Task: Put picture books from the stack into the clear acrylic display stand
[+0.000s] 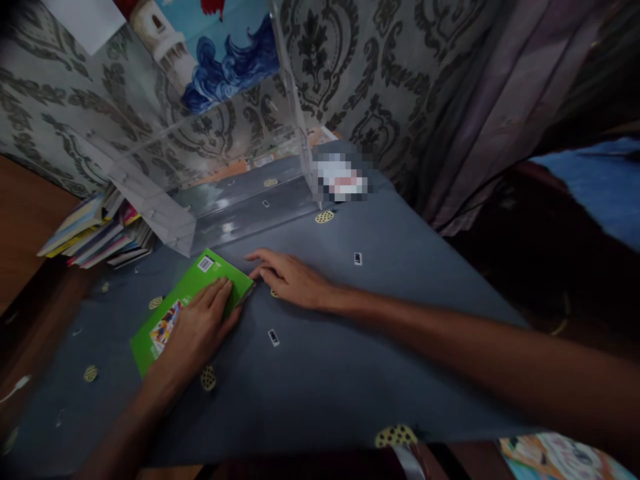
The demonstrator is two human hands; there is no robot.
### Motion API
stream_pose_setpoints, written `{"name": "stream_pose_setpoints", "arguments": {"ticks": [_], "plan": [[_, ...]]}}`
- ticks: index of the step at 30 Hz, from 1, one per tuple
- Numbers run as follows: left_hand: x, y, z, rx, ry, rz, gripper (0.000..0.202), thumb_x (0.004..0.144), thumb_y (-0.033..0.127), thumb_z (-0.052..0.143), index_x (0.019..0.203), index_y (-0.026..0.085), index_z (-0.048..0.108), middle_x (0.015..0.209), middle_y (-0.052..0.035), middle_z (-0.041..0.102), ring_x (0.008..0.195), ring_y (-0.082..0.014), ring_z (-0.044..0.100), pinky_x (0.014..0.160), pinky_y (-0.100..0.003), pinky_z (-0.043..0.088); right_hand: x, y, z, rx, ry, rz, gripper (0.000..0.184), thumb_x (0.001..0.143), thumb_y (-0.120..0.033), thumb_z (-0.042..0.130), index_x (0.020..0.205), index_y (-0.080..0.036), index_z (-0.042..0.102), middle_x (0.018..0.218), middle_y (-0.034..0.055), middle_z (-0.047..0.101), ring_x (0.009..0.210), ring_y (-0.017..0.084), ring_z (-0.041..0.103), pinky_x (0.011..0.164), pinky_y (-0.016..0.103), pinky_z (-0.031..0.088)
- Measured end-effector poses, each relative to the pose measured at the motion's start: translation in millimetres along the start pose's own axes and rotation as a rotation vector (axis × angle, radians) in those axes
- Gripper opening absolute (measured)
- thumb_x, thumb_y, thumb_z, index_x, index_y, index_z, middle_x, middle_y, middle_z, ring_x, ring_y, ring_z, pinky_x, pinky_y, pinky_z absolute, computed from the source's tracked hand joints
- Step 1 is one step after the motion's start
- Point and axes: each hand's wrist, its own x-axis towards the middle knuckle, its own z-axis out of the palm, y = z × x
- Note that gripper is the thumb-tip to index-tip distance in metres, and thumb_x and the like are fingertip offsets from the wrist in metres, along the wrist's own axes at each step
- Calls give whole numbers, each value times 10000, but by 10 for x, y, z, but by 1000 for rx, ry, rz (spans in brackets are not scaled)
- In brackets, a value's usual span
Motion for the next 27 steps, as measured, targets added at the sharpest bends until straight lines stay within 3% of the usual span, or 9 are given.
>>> {"name": "stream_pose_setpoints", "arguments": {"ticks": [10,17,27], "plan": [[22,12,-117,-50,47,-3,251,1011,247,459,1181,121,594,1103,-153,726,1068,-262,698,884,-387,598,-6,5,5,23,63,-23,353,963,-137,423,1291,-175,547,1070,79,757,992,181,716,874,362,555],[85,-24,-279,-145,-61,-77,261,1019,259,433,1166,147,616,1022,-107,754,930,-231,735,816,-338,593,-11,18,11,13,88,-62,338,980,-147,418,1295,-162,538,1083,83,749,1014,185,711,892,358,547],[89,-56,-295,-199,-70,-83,309,1025,271,394,1145,127,641,961,-112,757,821,-236,734,700,-323,564,-25,13,11,32,107,-104,341,991,-157,414,1314,-161,523,1092,91,744,1044,187,702,911,374,539]]}}
